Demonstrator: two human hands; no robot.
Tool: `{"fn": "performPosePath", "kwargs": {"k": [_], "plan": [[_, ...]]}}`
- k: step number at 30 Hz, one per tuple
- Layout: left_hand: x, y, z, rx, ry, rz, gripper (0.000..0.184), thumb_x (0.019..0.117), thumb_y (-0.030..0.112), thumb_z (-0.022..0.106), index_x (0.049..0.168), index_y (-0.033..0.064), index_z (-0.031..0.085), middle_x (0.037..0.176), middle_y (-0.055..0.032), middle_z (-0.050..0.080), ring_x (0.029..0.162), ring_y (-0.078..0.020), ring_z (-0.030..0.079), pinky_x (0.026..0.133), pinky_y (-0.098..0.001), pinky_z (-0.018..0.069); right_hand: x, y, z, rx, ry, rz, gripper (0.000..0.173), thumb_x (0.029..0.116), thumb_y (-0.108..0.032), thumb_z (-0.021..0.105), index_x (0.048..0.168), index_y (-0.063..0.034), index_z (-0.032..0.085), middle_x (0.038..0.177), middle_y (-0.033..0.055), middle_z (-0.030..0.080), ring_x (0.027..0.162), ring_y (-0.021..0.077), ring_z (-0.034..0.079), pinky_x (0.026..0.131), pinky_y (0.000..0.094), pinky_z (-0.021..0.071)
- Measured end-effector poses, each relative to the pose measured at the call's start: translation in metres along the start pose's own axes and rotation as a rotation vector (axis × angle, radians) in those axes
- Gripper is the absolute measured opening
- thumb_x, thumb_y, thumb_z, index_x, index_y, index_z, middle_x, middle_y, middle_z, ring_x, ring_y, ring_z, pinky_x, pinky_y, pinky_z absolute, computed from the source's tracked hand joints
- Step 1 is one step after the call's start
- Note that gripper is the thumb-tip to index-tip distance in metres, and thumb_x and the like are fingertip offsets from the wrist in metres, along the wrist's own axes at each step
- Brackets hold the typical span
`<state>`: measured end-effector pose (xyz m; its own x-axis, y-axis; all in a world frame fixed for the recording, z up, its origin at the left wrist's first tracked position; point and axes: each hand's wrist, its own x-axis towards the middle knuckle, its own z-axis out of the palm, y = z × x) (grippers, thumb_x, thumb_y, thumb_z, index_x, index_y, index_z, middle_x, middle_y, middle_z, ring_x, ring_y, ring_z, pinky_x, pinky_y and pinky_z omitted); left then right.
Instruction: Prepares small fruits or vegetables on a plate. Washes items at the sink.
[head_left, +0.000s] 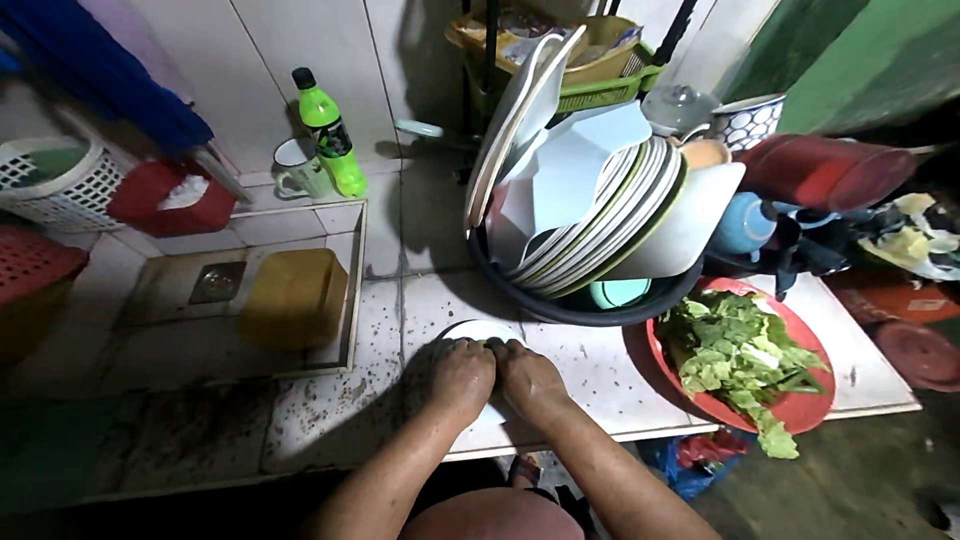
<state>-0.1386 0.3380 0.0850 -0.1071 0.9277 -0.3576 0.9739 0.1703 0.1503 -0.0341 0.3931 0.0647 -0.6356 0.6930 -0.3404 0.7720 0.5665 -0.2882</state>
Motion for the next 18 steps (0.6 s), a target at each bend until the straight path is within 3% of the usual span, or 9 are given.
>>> {"fn": "performPosePath", "kwargs": {"k": [7,11,13,16,18], "plan": [[0.006,-0.006,0.009,-0.016,0.035,0.012,0.026,0.1020,0.003,0.051,0.122,-0.0024,0.066,0.124,-0.0179,0.065,0.124,-0.0329,0.059,0.108,-0.0436,0.0455,0.001,-0.003,0.003,-0.008,0.012,0.015,0.028,0.1001,-0.013,0.060,0.125,-0.0002,0.066,0.123,0.0204,0.065,0.107,0.0373,0.068,0.088,0.0500,0.0568],[0.005,-0.017,0.011,-0.107,0.123,0.038,0.023,0.1022,0.008,0.055,0.119,0.0011,0.069,0.118,-0.0176,0.067,0.120,-0.0334,0.062,0.107,-0.0460,0.0468,-0.004,0.007,-0.005,0.154,0.058,0.018,0.027,0.1017,-0.015,0.061,0.126,-0.0065,0.069,0.123,0.0180,0.068,0.108,0.0369,0.069,0.091,0.0542,0.0566],[-0.004,-0.024,-0.004,-0.211,0.178,0.022,0.022,0.1033,0.015,0.059,0.117,0.0032,0.071,0.112,-0.0177,0.069,0.111,-0.0339,0.066,0.099,-0.0489,0.0521,-0.011,0.014,-0.016,0.295,0.134,-0.008,0.021,0.1007,-0.016,0.064,0.117,-0.0067,0.074,0.116,0.0170,0.071,0.105,0.0355,0.071,0.090,0.0563,0.0567],[-0.024,-0.027,-0.030,-0.347,0.280,0.046,0.019,0.1015,0.017,0.064,0.114,0.0040,0.071,0.106,-0.0165,0.070,0.097,-0.0317,0.070,0.088,-0.0493,0.0565,-0.025,0.018,-0.028,0.416,0.356,-0.161,0.015,0.0964,-0.012,0.070,0.108,-0.0031,0.075,0.101,0.0157,0.073,0.089,0.0312,0.072,0.080,0.0528,0.0592],[-0.029,-0.027,-0.036,-0.384,0.302,0.071,0.020,0.1004,0.016,0.065,0.115,0.0046,0.070,0.106,-0.0151,0.071,0.096,-0.0294,0.070,0.088,-0.0478,0.0569,-0.025,0.015,-0.027,0.391,0.482,-0.220,0.014,0.0941,-0.011,0.071,0.105,-0.0027,0.075,0.096,0.0142,0.073,0.082,0.0287,0.073,0.074,0.0498,0.0610]]}}
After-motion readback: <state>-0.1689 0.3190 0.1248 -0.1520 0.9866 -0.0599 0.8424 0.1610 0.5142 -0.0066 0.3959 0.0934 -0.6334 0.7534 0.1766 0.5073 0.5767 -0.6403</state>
